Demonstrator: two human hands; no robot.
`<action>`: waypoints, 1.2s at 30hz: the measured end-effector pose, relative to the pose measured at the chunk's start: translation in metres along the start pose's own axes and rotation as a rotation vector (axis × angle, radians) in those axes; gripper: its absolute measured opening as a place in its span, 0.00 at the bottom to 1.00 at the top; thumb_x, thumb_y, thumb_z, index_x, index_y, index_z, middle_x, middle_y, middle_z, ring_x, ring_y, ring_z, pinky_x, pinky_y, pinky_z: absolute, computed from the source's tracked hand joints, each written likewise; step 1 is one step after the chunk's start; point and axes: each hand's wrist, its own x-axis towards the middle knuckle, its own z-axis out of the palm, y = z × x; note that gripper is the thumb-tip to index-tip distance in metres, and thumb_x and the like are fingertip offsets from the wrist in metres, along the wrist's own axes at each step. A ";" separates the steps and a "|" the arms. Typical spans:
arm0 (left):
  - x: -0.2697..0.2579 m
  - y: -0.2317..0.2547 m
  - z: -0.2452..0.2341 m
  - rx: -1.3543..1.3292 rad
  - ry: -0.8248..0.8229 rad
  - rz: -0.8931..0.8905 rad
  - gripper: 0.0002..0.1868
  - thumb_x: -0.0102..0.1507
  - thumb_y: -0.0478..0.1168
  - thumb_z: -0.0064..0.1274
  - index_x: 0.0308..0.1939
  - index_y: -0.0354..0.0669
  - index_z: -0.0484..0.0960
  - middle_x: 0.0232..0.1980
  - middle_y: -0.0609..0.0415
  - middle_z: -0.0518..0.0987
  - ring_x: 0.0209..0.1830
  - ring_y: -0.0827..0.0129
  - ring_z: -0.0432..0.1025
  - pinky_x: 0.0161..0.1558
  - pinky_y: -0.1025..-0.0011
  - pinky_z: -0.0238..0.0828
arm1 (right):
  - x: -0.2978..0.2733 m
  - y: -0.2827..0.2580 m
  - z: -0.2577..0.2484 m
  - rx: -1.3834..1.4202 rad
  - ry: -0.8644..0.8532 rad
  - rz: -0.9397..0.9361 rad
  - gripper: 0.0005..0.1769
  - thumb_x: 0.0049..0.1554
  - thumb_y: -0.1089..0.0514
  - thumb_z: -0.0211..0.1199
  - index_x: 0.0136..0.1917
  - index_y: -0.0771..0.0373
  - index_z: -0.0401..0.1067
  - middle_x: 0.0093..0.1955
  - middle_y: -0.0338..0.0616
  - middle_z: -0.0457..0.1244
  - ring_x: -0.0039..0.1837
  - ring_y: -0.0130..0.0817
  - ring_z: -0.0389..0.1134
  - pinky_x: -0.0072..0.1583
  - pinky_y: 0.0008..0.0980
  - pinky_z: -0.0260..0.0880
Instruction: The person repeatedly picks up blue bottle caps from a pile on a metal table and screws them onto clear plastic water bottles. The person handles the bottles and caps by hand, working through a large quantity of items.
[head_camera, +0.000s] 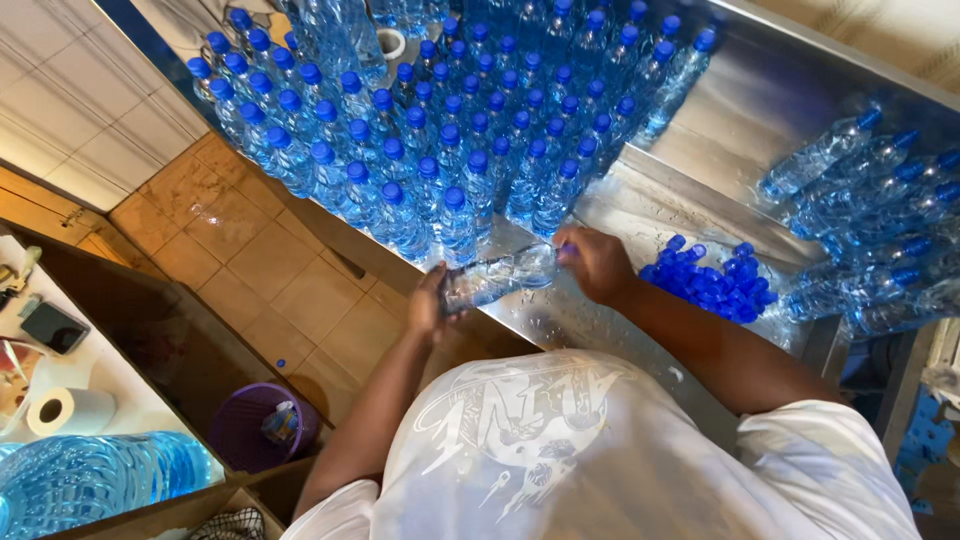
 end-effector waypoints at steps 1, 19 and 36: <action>0.000 0.004 -0.008 -0.083 -0.160 -0.284 0.18 0.71 0.54 0.58 0.40 0.43 0.84 0.24 0.41 0.79 0.13 0.56 0.75 0.08 0.69 0.73 | 0.000 -0.001 -0.008 -0.396 0.036 -0.619 0.29 0.72 0.28 0.47 0.53 0.48 0.77 0.36 0.42 0.67 0.42 0.40 0.74 0.48 0.41 0.76; -0.040 0.136 -0.022 0.426 -0.521 2.220 0.09 0.72 0.49 0.57 0.39 0.58 0.88 0.43 0.55 0.86 0.31 0.54 0.73 0.28 0.67 0.70 | 0.044 -0.022 0.032 0.278 -0.704 0.703 0.33 0.60 0.28 0.56 0.28 0.54 0.63 0.23 0.37 0.48 0.25 0.28 0.46 0.28 0.27 0.39; 0.028 -0.056 -0.016 0.763 0.303 0.761 0.57 0.52 0.53 0.81 0.75 0.28 0.67 0.59 0.34 0.75 0.54 0.38 0.75 0.60 0.44 0.77 | 0.035 -0.114 0.165 -0.607 -0.006 -0.702 0.26 0.60 0.31 0.70 0.46 0.57 0.78 0.30 0.48 0.68 0.34 0.49 0.75 0.39 0.48 0.76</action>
